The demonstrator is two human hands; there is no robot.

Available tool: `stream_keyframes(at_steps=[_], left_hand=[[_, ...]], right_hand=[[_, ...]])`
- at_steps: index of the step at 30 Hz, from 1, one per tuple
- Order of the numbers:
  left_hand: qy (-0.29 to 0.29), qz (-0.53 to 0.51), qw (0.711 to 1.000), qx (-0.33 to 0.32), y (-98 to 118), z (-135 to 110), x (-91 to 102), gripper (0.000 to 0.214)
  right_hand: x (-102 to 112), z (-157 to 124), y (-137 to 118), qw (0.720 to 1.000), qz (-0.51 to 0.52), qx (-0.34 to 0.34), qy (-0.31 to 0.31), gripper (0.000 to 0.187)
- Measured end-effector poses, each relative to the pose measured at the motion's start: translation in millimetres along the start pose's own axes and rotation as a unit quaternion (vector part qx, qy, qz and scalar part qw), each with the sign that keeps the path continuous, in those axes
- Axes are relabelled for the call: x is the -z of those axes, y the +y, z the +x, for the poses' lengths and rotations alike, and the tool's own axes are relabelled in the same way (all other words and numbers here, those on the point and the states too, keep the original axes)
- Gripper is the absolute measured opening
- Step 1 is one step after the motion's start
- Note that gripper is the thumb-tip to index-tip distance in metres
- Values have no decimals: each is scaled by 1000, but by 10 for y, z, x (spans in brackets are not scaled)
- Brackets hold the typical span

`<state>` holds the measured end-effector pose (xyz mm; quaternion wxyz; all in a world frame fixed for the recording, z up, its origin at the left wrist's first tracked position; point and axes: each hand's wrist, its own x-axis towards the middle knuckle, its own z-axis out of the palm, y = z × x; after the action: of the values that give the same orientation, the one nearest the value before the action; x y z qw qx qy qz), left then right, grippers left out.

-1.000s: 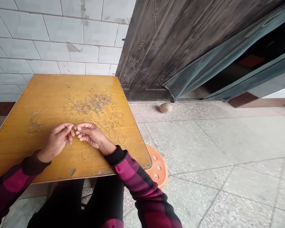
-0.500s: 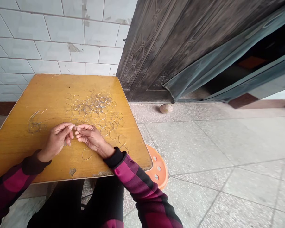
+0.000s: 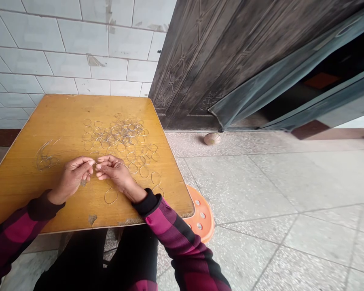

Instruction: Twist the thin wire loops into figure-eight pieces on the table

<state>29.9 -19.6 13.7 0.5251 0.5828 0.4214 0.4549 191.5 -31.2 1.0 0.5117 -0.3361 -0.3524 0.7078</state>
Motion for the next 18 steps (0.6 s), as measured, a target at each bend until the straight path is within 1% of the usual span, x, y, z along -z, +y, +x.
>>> stream_keyframes(at_steps=[2, 6, 8, 10, 12, 13, 14, 15, 16, 18], left_hand=[[-15, 10, 1000, 3, -1, 14, 10, 18], [-40, 29, 999, 4, -28, 46, 28, 22], [-30, 41, 999, -4, -33, 51, 38, 20], [3, 69, 997, -46, -16, 35, 45, 20], [46, 119, 985, -117, 21, -6, 43, 19], [58, 143, 977, -149, 41, -33, 35, 17], [56, 161, 971, -168, 58, -62, 23, 14], [41, 171, 970, -169, 69, -90, 5, 12], [17, 171, 973, -153, 71, -114, -15, 12], [-32, 145, 985, -87, 49, -141, -59, 14]], right_hand=[[-5, -11, -36, 998, -40, 50, 9, 32], [-9, -33, -45, 980, -143, 136, 4, 18], [1, -32, -16, 967, -181, 178, 9, 17], [23, -27, 15, 949, -219, 225, 23, 17], [51, -22, 31, 918, -280, 276, 42, 17], [65, -22, 31, 898, -316, 302, 54, 16], [77, -24, 28, 876, -351, 325, 65, 16], [87, -26, 24, 855, -378, 347, 75, 15], [95, -30, 21, 837, -398, 366, 83, 16], [103, -37, 23, 810, -418, 401, 88, 18]])
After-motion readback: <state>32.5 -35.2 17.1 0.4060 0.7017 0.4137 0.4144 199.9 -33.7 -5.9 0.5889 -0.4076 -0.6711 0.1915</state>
